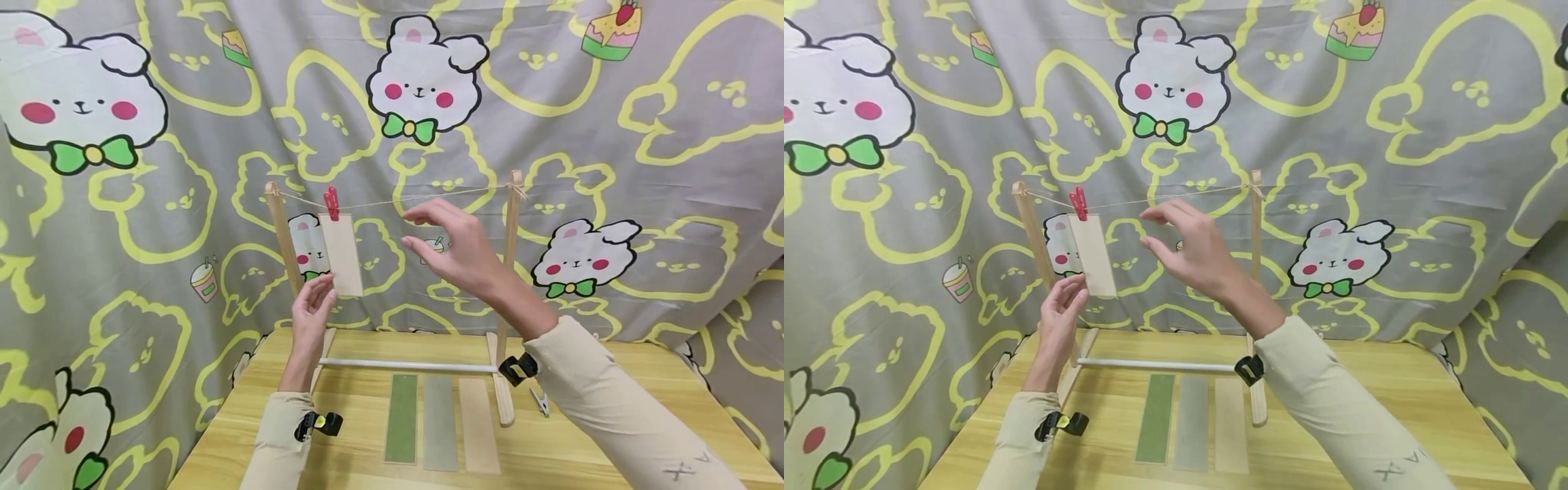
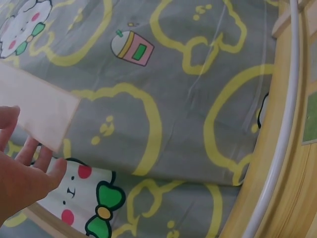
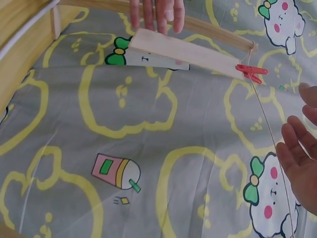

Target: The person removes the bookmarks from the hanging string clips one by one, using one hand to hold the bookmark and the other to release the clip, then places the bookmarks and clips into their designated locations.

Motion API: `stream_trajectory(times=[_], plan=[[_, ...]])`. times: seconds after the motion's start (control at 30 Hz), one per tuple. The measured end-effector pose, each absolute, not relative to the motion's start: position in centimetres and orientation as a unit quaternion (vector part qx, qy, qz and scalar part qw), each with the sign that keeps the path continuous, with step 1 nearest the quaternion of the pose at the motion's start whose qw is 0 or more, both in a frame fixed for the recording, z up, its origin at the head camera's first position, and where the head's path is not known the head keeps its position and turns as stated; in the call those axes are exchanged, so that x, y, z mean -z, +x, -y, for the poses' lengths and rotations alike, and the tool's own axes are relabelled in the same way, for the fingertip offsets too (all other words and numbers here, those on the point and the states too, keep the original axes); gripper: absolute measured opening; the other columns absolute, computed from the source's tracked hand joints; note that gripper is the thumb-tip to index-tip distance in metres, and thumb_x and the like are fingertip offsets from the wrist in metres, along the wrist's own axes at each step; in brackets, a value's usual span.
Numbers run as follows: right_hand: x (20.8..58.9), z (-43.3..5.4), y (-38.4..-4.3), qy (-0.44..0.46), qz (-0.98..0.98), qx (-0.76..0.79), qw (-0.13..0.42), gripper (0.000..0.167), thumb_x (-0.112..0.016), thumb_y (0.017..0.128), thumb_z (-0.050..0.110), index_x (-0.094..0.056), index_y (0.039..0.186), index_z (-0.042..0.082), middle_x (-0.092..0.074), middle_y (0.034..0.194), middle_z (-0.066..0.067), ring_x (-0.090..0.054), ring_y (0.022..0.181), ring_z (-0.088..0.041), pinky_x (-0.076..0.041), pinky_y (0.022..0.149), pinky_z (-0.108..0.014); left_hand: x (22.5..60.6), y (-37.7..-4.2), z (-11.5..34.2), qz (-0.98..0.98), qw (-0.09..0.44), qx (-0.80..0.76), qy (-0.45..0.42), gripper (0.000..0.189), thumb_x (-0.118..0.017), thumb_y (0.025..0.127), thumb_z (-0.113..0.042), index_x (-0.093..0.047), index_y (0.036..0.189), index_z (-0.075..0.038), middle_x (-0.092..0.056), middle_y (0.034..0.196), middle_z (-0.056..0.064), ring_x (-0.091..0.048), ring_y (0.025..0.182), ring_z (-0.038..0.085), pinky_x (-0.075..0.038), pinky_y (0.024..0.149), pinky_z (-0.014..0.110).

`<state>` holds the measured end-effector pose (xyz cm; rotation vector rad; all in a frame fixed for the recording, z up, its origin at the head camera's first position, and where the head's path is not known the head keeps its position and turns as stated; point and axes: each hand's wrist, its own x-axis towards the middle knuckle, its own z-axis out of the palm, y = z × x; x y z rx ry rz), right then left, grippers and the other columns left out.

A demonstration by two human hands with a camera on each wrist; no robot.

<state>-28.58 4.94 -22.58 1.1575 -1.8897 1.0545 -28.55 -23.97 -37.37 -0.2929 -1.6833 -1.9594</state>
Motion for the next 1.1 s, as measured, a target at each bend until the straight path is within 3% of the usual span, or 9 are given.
stream_trajectory(times=[0.2, 0.43, 0.6, 0.83, 1.1], plan=[[21.7, -3.0, -29.1, 0.447, 0.730, -0.389, 0.340, 0.029, -0.078, 0.092, 0.014, -0.071, 0.119, 0.006, -0.070, 0.116, -0.006, -0.064, 0.109, -0.021, -0.053, 0.098, -0.036, 37.4, -28.4, 24.0, 0.624, 0.272, 0.728, -0.086, 0.035, -0.065, 0.095, 0.010, -0.058, 0.129, 0.009, -0.062, 0.123, 0.018, -0.060, 0.111, 0.022, -0.054, 0.095, 0.022], [20.4, -1.2, -29.9, 0.458, 0.737, -0.365, 0.338, 0.028, -0.077, 0.093, 0.015, -0.070, 0.119, 0.005, -0.069, 0.114, -0.005, -0.061, 0.106, -0.018, -0.053, 0.097, -0.036, 37.2, -27.8, 23.8, 0.606, 0.285, 0.738, -0.081, 0.041, -0.063, 0.088, 0.022, -0.057, 0.127, 0.012, -0.064, 0.124, 0.012, -0.063, 0.109, 0.020, -0.056, 0.094, 0.024], [19.3, 0.3, -30.7, 0.460, 0.739, -0.366, 0.329, 0.027, -0.076, 0.094, 0.013, -0.070, 0.118, 0.003, -0.069, 0.115, -0.008, -0.063, 0.107, -0.023, -0.053, 0.098, -0.036, 37.1, -27.6, 23.6, 0.593, 0.299, 0.743, -0.083, 0.041, -0.061, 0.084, 0.026, -0.056, 0.124, 0.016, -0.066, 0.122, 0.010, -0.066, 0.103, 0.018, -0.058, 0.089, 0.023], [18.0, 2.1, -31.5, 0.442, 0.777, -0.344, 0.288, 0.029, -0.072, 0.097, 0.017, -0.068, 0.123, 0.005, -0.067, 0.120, -0.007, -0.061, 0.112, -0.020, -0.050, 0.099, -0.029, 37.1, -27.5, 23.7, 0.584, 0.312, 0.744, -0.092, 0.040, -0.058, 0.085, 0.029, -0.055, 0.123, 0.019, -0.065, 0.119, 0.011, -0.066, 0.099, 0.017, -0.058, 0.080, 0.019], [17.3, 3.3, -32.4, 0.426, 0.812, -0.310, 0.250, 0.032, -0.067, 0.101, 0.017, -0.066, 0.130, 0.005, -0.066, 0.127, -0.009, -0.060, 0.117, -0.023, -0.050, 0.102, -0.031, 37.0, -27.6, 23.7, 0.577, 0.328, 0.743, -0.089, 0.038, -0.057, 0.084, 0.029, -0.059, 0.121, 0.017, -0.065, 0.117, 0.013, -0.065, 0.092, 0.017, -0.057, 0.075, 0.019]])
